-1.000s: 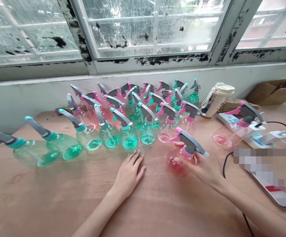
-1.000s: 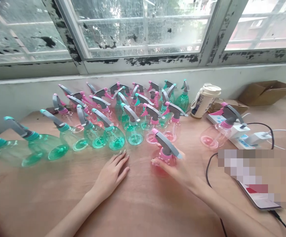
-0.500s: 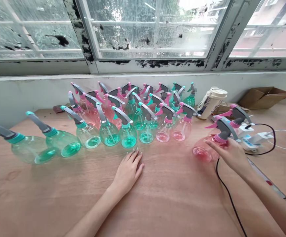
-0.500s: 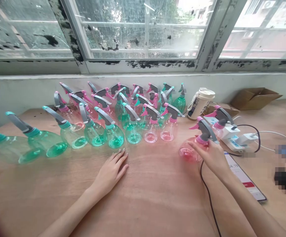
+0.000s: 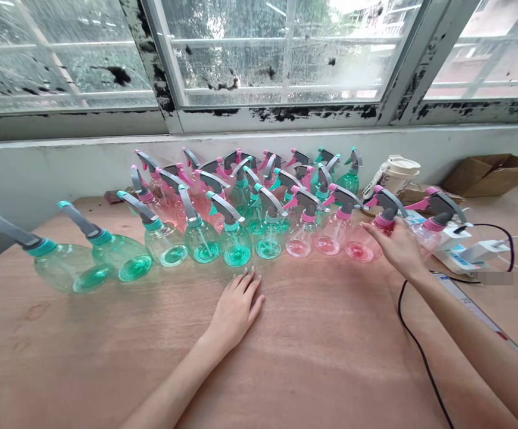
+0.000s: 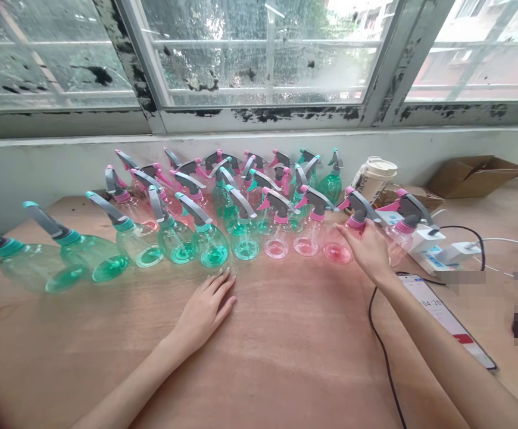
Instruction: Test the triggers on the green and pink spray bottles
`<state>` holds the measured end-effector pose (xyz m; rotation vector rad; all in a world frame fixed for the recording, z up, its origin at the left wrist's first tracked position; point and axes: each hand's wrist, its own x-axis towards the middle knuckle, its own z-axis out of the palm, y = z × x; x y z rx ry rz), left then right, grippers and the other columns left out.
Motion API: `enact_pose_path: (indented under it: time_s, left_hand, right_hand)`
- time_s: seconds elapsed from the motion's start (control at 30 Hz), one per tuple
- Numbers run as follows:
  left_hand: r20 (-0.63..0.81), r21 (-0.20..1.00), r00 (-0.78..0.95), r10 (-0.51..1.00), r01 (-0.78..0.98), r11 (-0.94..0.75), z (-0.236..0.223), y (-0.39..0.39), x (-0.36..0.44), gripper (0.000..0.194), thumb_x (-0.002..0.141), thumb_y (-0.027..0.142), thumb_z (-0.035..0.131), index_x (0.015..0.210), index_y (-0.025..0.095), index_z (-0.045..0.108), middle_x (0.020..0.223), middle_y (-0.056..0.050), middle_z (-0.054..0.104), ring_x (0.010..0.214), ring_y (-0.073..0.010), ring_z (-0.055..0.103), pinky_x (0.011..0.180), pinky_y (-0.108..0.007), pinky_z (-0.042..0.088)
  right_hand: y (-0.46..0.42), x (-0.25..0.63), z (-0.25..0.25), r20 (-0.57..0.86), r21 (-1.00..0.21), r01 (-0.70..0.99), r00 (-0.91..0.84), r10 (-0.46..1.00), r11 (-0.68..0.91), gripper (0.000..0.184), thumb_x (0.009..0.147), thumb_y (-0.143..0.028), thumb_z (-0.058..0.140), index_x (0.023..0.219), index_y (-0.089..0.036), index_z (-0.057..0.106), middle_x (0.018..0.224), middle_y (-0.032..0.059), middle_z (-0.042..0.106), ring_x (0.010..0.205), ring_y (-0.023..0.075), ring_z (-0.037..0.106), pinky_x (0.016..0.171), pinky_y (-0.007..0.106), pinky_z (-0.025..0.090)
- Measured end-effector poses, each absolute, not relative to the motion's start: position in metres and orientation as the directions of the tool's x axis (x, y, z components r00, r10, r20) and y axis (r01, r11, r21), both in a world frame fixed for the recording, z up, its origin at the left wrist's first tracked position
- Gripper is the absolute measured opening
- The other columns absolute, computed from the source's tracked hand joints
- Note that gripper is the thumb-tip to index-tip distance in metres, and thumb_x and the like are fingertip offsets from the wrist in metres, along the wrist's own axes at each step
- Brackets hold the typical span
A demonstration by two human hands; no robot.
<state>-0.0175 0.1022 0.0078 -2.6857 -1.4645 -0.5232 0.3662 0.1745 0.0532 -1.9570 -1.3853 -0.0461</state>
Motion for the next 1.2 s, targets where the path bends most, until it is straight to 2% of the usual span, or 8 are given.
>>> enact_pose_path:
  time_s: [0.4,0.7,0.8,0.87,0.97,1.03,1.13,1.2]
  left_hand:
    - [0.294,0.129,0.502,0.814,0.823,-0.554,0.011,0.102,-0.018,0.038,0.098,0.033,0.046,0.129,0.013,0.056,0.141,-0.014,0.054,0.128,-0.0282,0.051,0.107,-0.046,0.043]
    - [0.323,0.121,0.511,0.797,0.812,-0.570,0.013,0.106,-0.021,0.038,0.100,0.036,0.041,0.129,0.017,0.056,0.138,-0.011,0.057,0.128,-0.0263,0.052,0.106,-0.045,0.045]
    - [0.331,0.121,0.515,0.791,0.808,-0.577,0.013,0.108,-0.022,0.039,0.100,0.037,0.040,0.128,0.017,0.057,0.137,-0.012,0.058,0.127,-0.0272,0.053,0.105,-0.047,0.046]
    - [0.334,0.123,0.517,0.788,0.805,-0.581,0.013,0.109,-0.023,0.040,0.100,0.038,0.040,0.127,0.017,0.058,0.137,-0.012,0.058,0.126,-0.0277,0.054,0.105,-0.048,0.046]
    - [0.344,0.138,0.514,0.786,0.800,-0.584,0.013,0.111,-0.023,0.039,0.099,0.039,0.041,0.127,0.019,0.058,0.137,-0.011,0.058,0.126,-0.0272,0.053,0.105,-0.047,0.046]
    - [0.344,0.143,0.512,0.787,0.800,-0.583,0.014,0.111,-0.023,0.039,0.099,0.039,0.041,0.127,0.019,0.059,0.136,-0.011,0.058,0.126,-0.0270,0.054,0.105,-0.047,0.046]
    - [0.334,0.138,0.511,0.792,0.805,-0.577,0.015,0.111,-0.022,0.039,0.099,0.039,0.041,0.127,0.017,0.059,0.136,-0.011,0.059,0.125,-0.0273,0.054,0.105,-0.047,0.046]
    - [0.327,0.134,0.509,0.796,0.809,-0.572,0.016,0.110,-0.021,0.039,0.099,0.038,0.041,0.126,0.017,0.059,0.136,-0.012,0.059,0.125,-0.0272,0.054,0.105,-0.047,0.046]
  right_hand:
    - [0.188,0.359,0.055,0.410,-0.642,0.759,0.458,0.789,-0.107,0.070,0.077,-0.077,0.047,0.107,-0.014,0.059,0.101,0.0203,0.069,0.098,0.0400,0.064,0.082,0.048,0.046]
    - [0.163,0.371,0.047,0.443,-0.754,0.653,0.426,0.789,0.070,0.080,0.076,-0.069,0.060,0.133,-0.014,0.048,0.135,0.0223,0.056,0.125,0.0362,0.054,0.104,0.054,0.043]
    - [0.144,0.379,0.051,0.400,-0.812,0.575,0.428,0.810,0.097,0.078,0.074,-0.066,0.065,0.131,-0.015,0.050,0.130,0.0207,0.060,0.118,0.0353,0.060,0.099,0.053,0.048]
    - [0.129,0.385,0.057,0.378,-0.836,0.540,0.440,0.815,0.097,0.066,0.074,-0.063,0.066,0.120,-0.017,0.058,0.117,0.0167,0.067,0.107,0.0331,0.066,0.092,0.049,0.053]
    - [0.109,0.395,0.067,0.404,-0.778,0.628,0.486,0.775,0.012,0.044,0.080,-0.060,0.060,0.099,-0.021,0.065,0.097,0.0099,0.072,0.088,0.0290,0.069,0.079,0.044,0.056]
    - [0.102,0.404,0.070,0.465,-0.708,0.703,0.543,0.699,-0.075,0.041,0.081,-0.060,0.059,0.091,-0.020,0.064,0.094,0.0111,0.070,0.083,0.0296,0.067,0.078,0.045,0.054]
    - [0.107,0.418,0.068,0.552,-0.623,0.761,0.590,0.589,-0.178,0.050,0.078,-0.062,0.061,0.100,-0.017,0.056,0.111,0.0200,0.062,0.099,0.0377,0.060,0.091,0.052,0.046]
    - [0.119,0.427,0.064,0.538,-0.603,0.757,0.619,0.572,-0.251,0.065,0.074,-0.064,0.064,0.113,-0.014,0.049,0.124,0.0261,0.054,0.115,0.0429,0.052,0.099,0.054,0.040]
